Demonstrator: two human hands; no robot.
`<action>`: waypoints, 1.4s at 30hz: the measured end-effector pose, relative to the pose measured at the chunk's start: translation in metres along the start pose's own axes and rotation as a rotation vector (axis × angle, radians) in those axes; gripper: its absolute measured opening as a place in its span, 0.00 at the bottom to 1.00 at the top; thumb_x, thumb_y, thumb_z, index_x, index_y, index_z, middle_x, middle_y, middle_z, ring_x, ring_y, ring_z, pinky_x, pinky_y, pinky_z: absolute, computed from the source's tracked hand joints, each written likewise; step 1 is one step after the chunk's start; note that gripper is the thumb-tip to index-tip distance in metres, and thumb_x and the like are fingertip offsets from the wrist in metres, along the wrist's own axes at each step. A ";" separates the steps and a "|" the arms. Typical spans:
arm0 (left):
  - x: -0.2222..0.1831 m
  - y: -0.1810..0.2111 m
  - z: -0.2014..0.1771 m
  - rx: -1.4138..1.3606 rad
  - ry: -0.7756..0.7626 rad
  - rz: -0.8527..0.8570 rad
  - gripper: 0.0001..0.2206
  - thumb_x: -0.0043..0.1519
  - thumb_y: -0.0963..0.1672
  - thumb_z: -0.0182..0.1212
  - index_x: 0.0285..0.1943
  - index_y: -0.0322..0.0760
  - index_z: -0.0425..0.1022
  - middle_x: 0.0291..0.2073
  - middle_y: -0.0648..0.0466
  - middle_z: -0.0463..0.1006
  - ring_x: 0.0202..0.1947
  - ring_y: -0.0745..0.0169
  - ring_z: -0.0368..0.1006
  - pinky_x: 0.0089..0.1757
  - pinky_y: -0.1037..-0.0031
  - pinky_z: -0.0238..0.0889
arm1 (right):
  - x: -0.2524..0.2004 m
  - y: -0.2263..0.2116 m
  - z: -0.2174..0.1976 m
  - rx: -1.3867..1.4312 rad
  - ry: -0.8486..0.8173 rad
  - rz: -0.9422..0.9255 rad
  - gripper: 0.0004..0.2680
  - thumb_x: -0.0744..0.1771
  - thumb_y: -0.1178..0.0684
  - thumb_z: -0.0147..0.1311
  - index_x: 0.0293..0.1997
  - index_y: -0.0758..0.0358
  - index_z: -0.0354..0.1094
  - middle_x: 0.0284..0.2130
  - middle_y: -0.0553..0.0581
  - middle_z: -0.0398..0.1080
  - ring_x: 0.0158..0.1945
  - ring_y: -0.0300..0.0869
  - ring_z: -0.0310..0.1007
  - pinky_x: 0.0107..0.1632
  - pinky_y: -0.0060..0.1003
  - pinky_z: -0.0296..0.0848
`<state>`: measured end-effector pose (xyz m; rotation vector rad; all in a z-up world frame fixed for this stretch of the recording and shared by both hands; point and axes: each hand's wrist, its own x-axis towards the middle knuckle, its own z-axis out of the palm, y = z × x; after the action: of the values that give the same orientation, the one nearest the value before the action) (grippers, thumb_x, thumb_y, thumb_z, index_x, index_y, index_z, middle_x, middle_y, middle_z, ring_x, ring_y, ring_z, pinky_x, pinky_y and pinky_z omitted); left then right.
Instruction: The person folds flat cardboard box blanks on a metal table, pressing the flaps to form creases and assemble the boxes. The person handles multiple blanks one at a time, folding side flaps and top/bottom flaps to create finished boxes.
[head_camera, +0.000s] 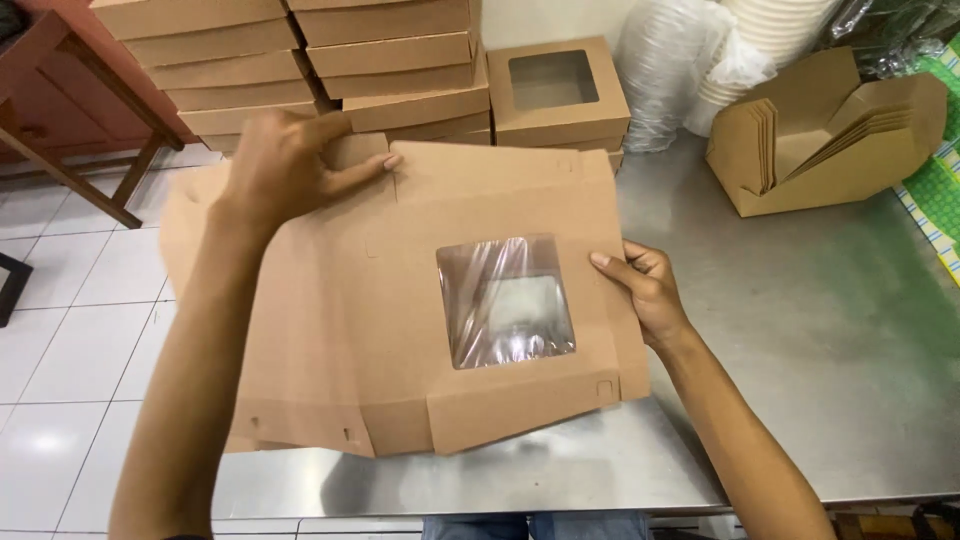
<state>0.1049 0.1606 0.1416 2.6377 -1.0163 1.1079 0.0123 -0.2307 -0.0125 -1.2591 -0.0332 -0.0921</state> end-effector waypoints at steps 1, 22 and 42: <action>-0.003 -0.006 0.015 0.010 -0.035 -0.050 0.20 0.59 0.58 0.73 0.32 0.45 0.74 0.18 0.48 0.73 0.25 0.43 0.75 0.30 0.65 0.65 | 0.003 0.001 -0.004 -0.008 -0.015 0.077 0.06 0.65 0.58 0.58 0.42 0.71 0.72 0.24 0.67 0.76 0.24 0.46 0.79 0.27 0.36 0.78; -0.088 0.208 0.135 -0.611 -0.577 -0.095 0.31 0.59 0.54 0.62 0.67 0.36 0.63 0.66 0.41 0.62 0.68 0.42 0.57 0.62 0.49 0.51 | 0.007 0.020 -0.005 -0.872 -0.283 0.403 0.13 0.63 0.52 0.61 0.21 0.73 0.70 0.12 0.66 0.70 0.13 0.47 0.73 0.18 0.34 0.72; -0.092 0.231 0.132 -0.535 -0.735 -0.125 0.37 0.63 0.61 0.49 0.77 0.45 0.54 0.75 0.42 0.51 0.77 0.43 0.40 0.69 0.45 0.28 | 0.006 0.015 -0.001 -1.290 -0.290 0.302 0.13 0.62 0.47 0.58 0.17 0.63 0.69 0.11 0.60 0.71 0.18 0.48 0.76 0.25 0.37 0.72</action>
<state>-0.0063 -0.0116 -0.0516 2.5898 -1.0205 -0.2000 0.0200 -0.2274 -0.0265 -2.5400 -0.0330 0.3988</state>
